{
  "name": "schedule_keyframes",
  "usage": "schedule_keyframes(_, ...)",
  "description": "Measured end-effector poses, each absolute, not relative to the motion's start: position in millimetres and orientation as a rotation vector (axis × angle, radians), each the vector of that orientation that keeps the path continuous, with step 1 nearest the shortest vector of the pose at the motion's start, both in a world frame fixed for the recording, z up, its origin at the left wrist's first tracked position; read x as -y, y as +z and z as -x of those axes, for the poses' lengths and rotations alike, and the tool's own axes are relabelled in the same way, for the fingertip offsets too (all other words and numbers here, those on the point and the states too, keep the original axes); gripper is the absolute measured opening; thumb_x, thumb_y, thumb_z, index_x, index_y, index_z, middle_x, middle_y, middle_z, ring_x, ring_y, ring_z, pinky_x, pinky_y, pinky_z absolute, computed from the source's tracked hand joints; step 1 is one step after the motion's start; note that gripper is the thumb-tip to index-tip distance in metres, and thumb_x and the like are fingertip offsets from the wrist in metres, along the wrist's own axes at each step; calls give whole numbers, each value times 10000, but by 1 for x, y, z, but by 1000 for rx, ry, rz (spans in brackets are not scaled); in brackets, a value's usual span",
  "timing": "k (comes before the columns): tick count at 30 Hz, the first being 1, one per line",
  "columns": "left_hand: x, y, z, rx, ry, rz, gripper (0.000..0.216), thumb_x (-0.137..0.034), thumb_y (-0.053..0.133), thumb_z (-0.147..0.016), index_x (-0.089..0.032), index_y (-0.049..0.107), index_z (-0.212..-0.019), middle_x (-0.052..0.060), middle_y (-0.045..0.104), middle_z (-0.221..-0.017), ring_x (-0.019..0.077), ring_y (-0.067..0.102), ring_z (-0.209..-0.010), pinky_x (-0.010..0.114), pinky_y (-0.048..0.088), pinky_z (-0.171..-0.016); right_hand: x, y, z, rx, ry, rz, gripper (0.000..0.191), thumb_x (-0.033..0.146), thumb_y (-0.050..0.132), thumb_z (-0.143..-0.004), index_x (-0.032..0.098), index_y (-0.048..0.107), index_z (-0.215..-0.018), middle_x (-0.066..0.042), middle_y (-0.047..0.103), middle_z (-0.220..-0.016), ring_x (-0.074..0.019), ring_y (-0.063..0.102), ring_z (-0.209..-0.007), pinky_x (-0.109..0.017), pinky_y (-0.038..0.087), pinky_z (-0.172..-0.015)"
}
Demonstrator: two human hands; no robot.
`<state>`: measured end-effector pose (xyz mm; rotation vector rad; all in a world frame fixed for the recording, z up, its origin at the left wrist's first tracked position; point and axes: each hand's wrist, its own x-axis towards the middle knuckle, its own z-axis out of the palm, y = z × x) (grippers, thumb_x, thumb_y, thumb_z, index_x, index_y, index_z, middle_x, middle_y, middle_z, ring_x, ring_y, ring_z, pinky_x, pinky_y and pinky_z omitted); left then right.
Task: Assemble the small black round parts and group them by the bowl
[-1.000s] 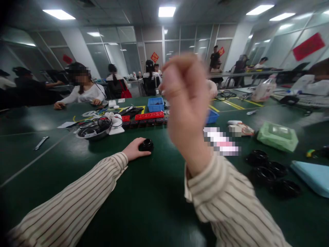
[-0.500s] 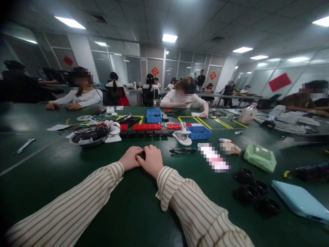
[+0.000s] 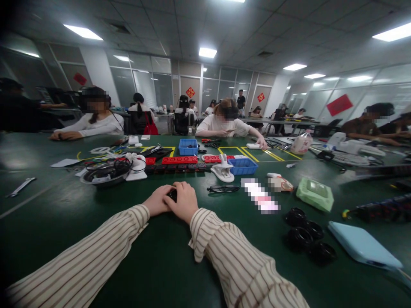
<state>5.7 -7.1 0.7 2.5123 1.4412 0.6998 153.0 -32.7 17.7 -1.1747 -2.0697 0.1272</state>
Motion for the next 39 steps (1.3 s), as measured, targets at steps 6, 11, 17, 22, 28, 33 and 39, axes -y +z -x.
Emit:
schedule_keyframes(6, 8, 3, -9, -1505, 719, -2553, 334, -320, 642, -585, -169, 545, -867, 46, 553, -884, 229, 513, -871, 349, 393, -829, 30, 15, -151, 2029, 122, 1294, 321, 429, 564, -731, 171, 502, -911, -54, 505, -904, -192, 468, -854, -336, 382, -769)
schedule_keyframes(11, 3, 1, -6, -1410, 752, -2532, 301, -257, 645, -574, -162, 579, -851, 57, 569, -917, 226, 509, -901, 340, 401, -846, 28, 14, -151, 2005, 169, 1243, 237, 348, 571, -725, 175, 516, -878, -44, 510, -892, -185, 470, -867, -326, 386, -783)
schedule_keyframes(17, 0, -4, -1, -1309, 748, -2458, 339, -305, 646, -589, -160, 604, -892, 71, 580, -994, 241, 511, -979, 340, 385, -900, 30, 16, -154, 2083, 272, 1056, 265, 141, 525, -680, 171, 527, -943, -37, 562, -924, -175, 495, -883, -316, 391, -820)
schedule_keyframes(22, 1, -5, -3, -1338, 701, -2501, 404, -282, 635, -583, -145, 575, -958, 98, 570, -1053, 257, 505, -1007, 356, 374, -913, 33, 16, -153, 2089, 288, 1026, 392, 167, 524, -698, 156, 481, -1087, -63, 557, -1032, -184, 491, -957, -339, 367, -879)
schedule_keyframes(28, 11, 4, -10, -1559, 648, -2516, 479, -347, 626, -597, -148, 514, -1018, 89, 558, -1009, 258, 508, -966, 391, 367, -891, 31, 15, -153, 2020, 258, 1124, 449, 349, 555, -738, 156, 443, -1128, -82, 516, -1083, -202, 462, -1005, -372, 345, -894)
schedule_keyframes(33, 15, 10, -14, -1620, 592, -2527, 386, -341, 625, -600, -175, 533, -936, 73, 565, -965, 257, 508, -960, 404, 346, -902, 29, 14, -152, 1984, 220, 1227, 350, 401, 581, -717, 168, 504, -966, -61, 520, -955, -194, 473, -917, -353, 372, -827)
schedule_keyframes(39, 9, 7, -9, -1464, 663, -2541, 284, -258, 624, -590, -170, 592, -858, 73, 592, -941, 245, 522, -929, 361, 394, -863, 30, 17, -152, 2055, 232, 1128, 197, 223, 556, -711, 182, 531, -902, -37, 541, -908, -176, 482, -890, -323, 377, -815)
